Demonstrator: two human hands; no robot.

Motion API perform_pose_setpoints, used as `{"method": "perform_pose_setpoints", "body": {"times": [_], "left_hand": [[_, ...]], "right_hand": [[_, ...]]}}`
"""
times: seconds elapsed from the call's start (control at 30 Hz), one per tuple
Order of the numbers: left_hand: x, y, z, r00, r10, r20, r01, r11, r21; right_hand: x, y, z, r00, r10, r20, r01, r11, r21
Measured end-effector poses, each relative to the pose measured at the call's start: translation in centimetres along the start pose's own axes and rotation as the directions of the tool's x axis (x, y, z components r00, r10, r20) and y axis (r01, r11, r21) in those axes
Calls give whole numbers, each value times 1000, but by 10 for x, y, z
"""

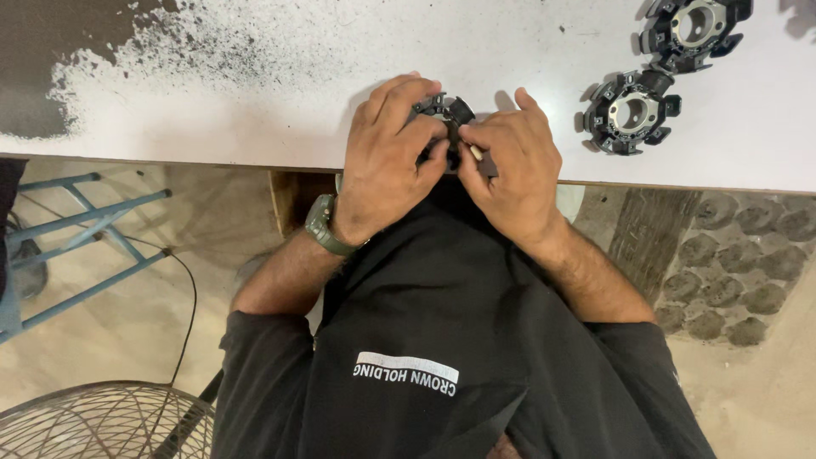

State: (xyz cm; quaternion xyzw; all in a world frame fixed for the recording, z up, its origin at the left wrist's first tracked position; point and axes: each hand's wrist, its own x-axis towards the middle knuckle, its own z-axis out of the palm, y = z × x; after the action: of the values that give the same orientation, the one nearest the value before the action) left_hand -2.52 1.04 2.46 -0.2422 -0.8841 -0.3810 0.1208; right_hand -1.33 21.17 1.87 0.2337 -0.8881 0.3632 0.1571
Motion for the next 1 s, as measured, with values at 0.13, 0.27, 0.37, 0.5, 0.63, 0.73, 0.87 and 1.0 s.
{"method": "perform_pose_setpoints", "body": {"times": [0.13,0.27,0.37,0.5,0.63,0.73,0.87,1.0], "left_hand": [[0,1,7,999,-39,-11,38,998,-42],[-1,-2,17,994,-86,-64,83,995,-58],[-3,-5,22,989,-121,-88,115,991,-70],[-4,-7,27,985,-134,-105,126,989,-74],[-3,-8,27,985,-133,-111,125,989,-76],[-5,-8,26,982,-136,-130,120,985,-124],[-6,-7,23,982,-108,-154,84,984,-155],[-2,-10,17,987,-59,-151,41,992,-122]], "right_hand": [[6,-3,-6,999,24,21,-25,1000,14],[8,-5,-6,998,38,40,-40,999,34],[6,-6,-6,999,43,34,-44,998,35],[3,-6,-7,999,36,12,-37,998,47],[0,-5,-7,999,31,8,-32,999,37],[0,-4,-5,1000,8,2,-8,1000,0],[0,-3,-2,1000,-21,-11,20,999,-34],[1,-1,-2,1000,-26,3,26,1000,-12]]}}
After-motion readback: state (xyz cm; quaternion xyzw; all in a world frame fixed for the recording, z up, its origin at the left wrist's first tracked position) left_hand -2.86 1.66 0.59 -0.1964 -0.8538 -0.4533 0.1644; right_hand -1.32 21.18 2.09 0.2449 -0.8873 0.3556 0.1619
